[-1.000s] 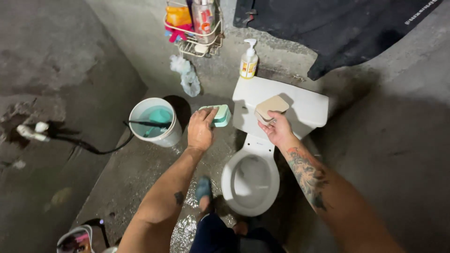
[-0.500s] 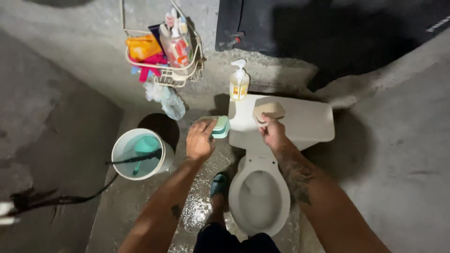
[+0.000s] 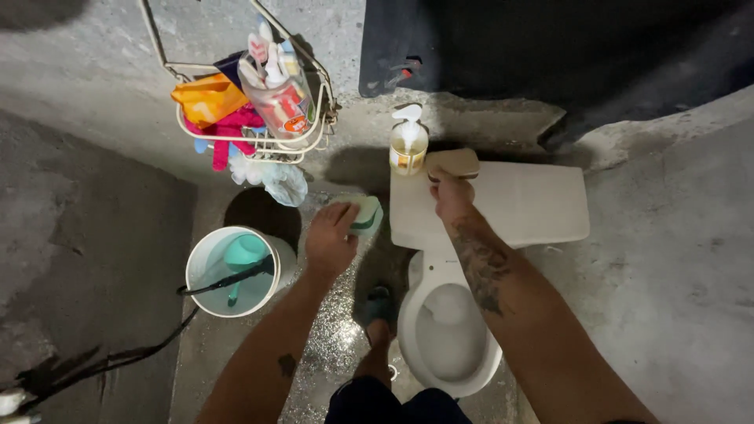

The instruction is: Cleaning a toilet bowl and tank using a sponge and rinsing with buckets of water.

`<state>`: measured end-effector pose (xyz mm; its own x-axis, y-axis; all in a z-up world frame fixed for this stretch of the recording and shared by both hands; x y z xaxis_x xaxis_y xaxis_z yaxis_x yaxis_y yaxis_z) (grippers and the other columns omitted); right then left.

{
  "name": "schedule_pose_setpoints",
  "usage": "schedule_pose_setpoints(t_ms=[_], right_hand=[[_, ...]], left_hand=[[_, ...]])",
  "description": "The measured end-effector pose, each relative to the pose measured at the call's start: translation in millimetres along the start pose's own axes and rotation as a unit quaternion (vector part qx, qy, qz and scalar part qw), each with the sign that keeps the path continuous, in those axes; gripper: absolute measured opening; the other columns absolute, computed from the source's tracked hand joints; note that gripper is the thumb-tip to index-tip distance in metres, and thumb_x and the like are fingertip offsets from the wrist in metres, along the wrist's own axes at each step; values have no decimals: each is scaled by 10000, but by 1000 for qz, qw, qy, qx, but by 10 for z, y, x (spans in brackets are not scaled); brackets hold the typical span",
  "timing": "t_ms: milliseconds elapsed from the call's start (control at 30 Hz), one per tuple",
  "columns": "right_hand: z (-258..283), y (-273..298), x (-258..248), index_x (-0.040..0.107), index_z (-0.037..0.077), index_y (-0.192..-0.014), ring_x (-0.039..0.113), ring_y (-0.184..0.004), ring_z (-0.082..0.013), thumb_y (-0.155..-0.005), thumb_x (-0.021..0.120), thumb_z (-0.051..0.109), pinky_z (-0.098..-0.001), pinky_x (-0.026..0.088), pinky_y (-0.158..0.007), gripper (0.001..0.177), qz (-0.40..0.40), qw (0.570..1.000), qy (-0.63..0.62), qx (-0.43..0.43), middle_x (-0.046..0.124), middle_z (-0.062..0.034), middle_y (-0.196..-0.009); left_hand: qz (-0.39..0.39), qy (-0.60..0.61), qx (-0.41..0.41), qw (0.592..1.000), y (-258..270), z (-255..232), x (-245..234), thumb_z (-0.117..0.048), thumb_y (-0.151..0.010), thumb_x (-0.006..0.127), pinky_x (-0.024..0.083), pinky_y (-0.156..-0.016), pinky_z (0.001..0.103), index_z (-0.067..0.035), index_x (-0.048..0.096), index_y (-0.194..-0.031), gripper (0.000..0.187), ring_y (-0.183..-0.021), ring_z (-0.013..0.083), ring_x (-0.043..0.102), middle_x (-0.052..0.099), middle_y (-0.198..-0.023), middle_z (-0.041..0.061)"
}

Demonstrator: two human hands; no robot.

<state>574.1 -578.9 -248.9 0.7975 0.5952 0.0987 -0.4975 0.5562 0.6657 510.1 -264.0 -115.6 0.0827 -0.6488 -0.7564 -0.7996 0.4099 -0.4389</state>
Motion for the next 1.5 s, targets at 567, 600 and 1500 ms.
schedule_pose_setpoints(t_ms=[567,600,1500], right_hand=[[118,-152,-139,621,35,-895,641,-666,-230,-961,705,315,-390,600,-618,300,105,992,24,63,635,-92,-806],[159,-95,-169,621,35,-895,641,-666,-230,-961,705,315,-390,600,-618,300,103,992,23,62,635,-92,-806],[838,570,-1944,309,101,-1611,647,-780,-227,-913,628,101,-388,608,-763,768,224,974,-1,-42,637,-125,-1097]], left_hand=[[-6,21,0,1000,-191,-112,60,-9,-662,739,483,-1034,502,-66,669,-1244,588,-1173,380,609,659,-1231,138],[-5,22,2,1000,-195,-139,76,-9,-662,739,483,-1034,502,-66,669,-1244,588,-1173,380,609,659,-1231,138],[206,-36,106,972,-843,-1553,1388,-169,-740,666,301,-1157,546,78,492,-1403,728,-1342,397,421,469,-1418,237]])
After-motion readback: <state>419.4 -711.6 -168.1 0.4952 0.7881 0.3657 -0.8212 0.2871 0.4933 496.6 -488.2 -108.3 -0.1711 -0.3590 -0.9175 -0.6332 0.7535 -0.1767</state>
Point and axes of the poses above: each hand's wrist, its own y-axis away from the middle knuckle, its own x-axis out of the palm, z = x × y, the point moved 1 cm from there along -y, towards the middle knuckle
